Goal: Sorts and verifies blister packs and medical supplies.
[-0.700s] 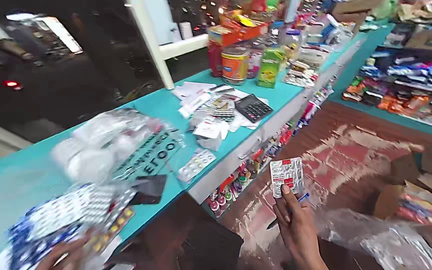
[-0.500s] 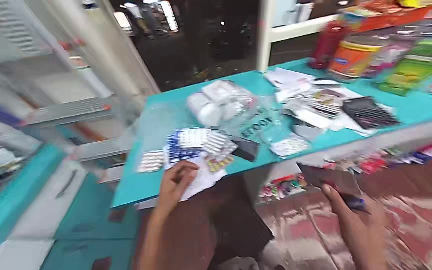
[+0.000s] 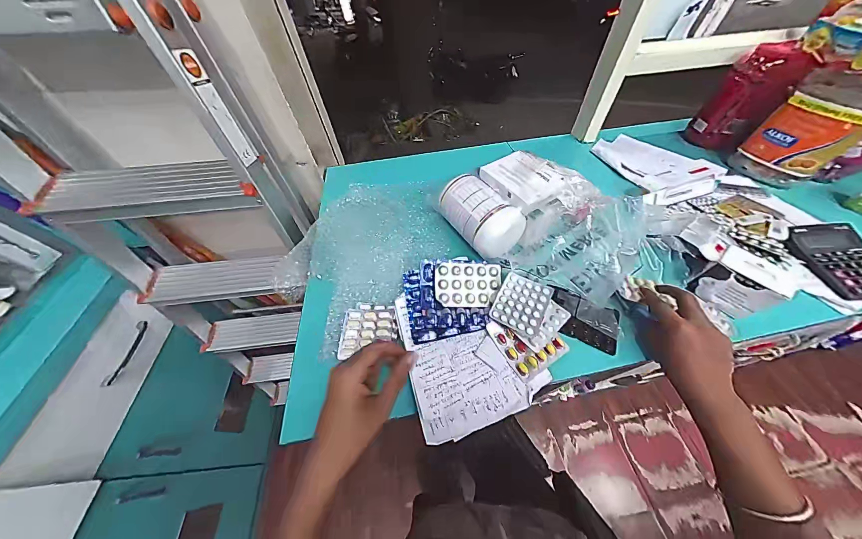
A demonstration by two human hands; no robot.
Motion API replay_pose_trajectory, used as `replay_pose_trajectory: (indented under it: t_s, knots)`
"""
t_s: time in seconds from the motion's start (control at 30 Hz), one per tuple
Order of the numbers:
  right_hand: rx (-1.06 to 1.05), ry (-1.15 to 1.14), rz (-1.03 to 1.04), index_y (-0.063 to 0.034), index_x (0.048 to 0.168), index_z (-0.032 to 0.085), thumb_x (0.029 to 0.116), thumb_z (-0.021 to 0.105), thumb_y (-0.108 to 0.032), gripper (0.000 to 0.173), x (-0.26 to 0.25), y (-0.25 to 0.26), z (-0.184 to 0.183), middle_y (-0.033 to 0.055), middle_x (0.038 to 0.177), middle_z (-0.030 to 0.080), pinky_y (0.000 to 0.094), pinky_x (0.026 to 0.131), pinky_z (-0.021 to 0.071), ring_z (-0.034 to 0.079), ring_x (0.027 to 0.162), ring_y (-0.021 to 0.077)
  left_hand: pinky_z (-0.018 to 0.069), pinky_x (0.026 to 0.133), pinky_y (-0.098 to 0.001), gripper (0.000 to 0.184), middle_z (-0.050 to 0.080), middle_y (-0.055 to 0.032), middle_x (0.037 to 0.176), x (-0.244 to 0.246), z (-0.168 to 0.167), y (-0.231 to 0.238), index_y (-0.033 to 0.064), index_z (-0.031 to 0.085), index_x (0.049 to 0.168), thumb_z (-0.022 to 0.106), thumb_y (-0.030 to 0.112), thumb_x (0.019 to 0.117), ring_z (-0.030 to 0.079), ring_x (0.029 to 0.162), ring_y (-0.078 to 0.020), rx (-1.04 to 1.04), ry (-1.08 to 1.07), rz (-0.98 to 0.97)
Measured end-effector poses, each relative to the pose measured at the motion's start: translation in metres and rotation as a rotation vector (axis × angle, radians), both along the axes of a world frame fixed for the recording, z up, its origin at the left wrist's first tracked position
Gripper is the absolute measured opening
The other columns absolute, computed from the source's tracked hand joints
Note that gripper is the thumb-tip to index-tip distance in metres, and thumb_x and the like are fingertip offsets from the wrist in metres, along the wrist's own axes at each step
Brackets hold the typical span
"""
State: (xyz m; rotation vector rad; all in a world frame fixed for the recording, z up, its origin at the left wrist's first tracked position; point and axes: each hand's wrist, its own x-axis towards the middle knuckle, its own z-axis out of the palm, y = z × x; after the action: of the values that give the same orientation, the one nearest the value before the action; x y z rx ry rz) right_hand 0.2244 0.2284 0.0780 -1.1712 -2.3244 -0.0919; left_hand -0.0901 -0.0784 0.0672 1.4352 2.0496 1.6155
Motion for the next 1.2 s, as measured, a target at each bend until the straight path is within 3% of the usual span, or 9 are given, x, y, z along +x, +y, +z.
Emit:
replay_pose_trajectory:
  t_s: [0.17,0.3,0.43,0.57,0.63,0.77,0.87,1.0,1.2]
  knots:
    - [-0.002,-0.012,0.004,0.0006,0.121,0.072,0.0897,0.059,0.009,0.035,-0.007,-0.005,0.002,0.0306,0.128,0.064,0.0714,0.074,0.0513,0.065,0.108,0.0558,0.0590,0.078,-0.0527,0.064,0.073,-0.0152,0.110,0.035,0.033,0.077,0.0015,0.067,0.127,0.058,0.057,0.0972,0.073,0.094,-0.0318,-0.397,0.344,-0.081]
    - [0.138,0.156,0.067,0.0043,0.110,0.074,0.0897,0.055,-0.008,0.030,-0.008,-0.036,-0.010,0.0279,0.111,0.070,0.0587,0.073,0.0557,0.070,0.095,0.0467,0.0535,0.089,-0.0571,0.109,0.050,-0.0244,0.147,0.057,0.077,0.150,-0.0001,0.028,0.159,0.049,0.081,0.0883,0.066,0.111,-0.0406,-0.938,0.396,-0.223]
    - [0.285,0.321,0.189,-0.0014,0.099,0.075,0.0934,0.053,-0.013,0.026,-0.027,-0.060,-0.025,0.0186,0.092,0.073,0.0355,0.073,0.0550,0.069,0.081,0.0294,0.0516,0.092,-0.0586,0.104,0.050,-0.0290,0.145,0.064,0.079,0.186,-0.0040,0.026,0.158,0.056,0.069,0.0913,0.063,0.115,-0.0436,-1.026,0.416,-0.236]
    - [0.285,0.368,0.289,-0.0088,0.101,0.073,0.0963,0.053,-0.016,0.022,-0.036,-0.061,-0.029,0.0112,0.088,0.071,0.0286,0.070,0.0495,0.063,0.077,0.0214,0.0542,0.093,-0.0533,0.089,0.067,-0.0198,0.126,0.039,0.062,0.167,0.0014,0.043,0.153,0.069,0.056,0.0877,0.068,0.111,-0.0349,-0.675,0.255,-0.259]
    - [0.255,0.396,0.373,-0.0113,0.106,0.071,0.0974,0.054,-0.018,0.020,-0.043,-0.060,-0.026,0.0083,0.091,0.070,0.0260,0.069,0.0471,0.061,0.079,0.0185,0.0556,0.073,-0.0360,0.081,0.068,-0.0139,0.122,0.016,0.047,0.155,0.0010,0.048,0.149,0.075,0.044,0.0859,0.066,0.091,-0.0203,-0.352,0.152,-0.340]
    - [0.076,0.490,0.483,-0.0182,0.139,0.053,0.0962,0.066,-0.036,0.048,-0.065,-0.069,-0.007,0.0059,0.123,0.059,0.0128,0.084,0.0472,0.059,0.105,0.0057,0.0305,0.050,-0.0103,0.074,0.055,-0.0144,0.135,-0.014,0.024,0.151,-0.0042,0.044,0.149,0.072,0.019,0.0850,0.039,0.067,0.0067,0.026,-0.149,-0.645]
    - [0.025,0.490,0.558,-0.0219,0.140,0.052,0.0969,0.068,-0.042,0.050,-0.088,-0.074,0.001,0.0058,0.128,0.055,0.0114,0.073,0.0433,0.056,0.089,0.0048,0.0430,0.064,-0.0096,0.073,0.054,-0.0124,0.140,-0.021,0.014,0.147,-0.0050,0.048,0.146,0.063,0.043,0.0935,0.054,0.093,0.0045,0.114,-0.230,-0.706]
    - [0.049,0.425,0.698,-0.0251,0.127,0.064,0.1015,0.063,-0.031,0.026,-0.108,-0.079,0.006,0.0066,0.122,0.063,0.0211,0.063,0.0434,0.055,0.075,0.0132,0.0432,0.110,-0.0300,0.079,0.058,-0.0050,0.142,-0.022,0.008,0.145,0.0002,0.056,0.140,0.044,0.066,0.0986,0.052,0.131,-0.0101,0.238,-0.438,-0.728]
    - [0.081,0.397,0.882,-0.0196,0.112,0.062,0.1033,0.058,-0.021,0.010,-0.119,-0.089,0.009,0.0045,0.110,0.064,0.0225,0.066,0.0435,0.055,0.078,0.0146,0.0492,0.105,-0.0325,0.071,0.067,-0.0029,0.131,-0.030,0.005,0.138,0.0130,0.065,0.135,0.049,0.069,0.0944,0.062,0.122,-0.0133,0.252,-0.746,-0.882]
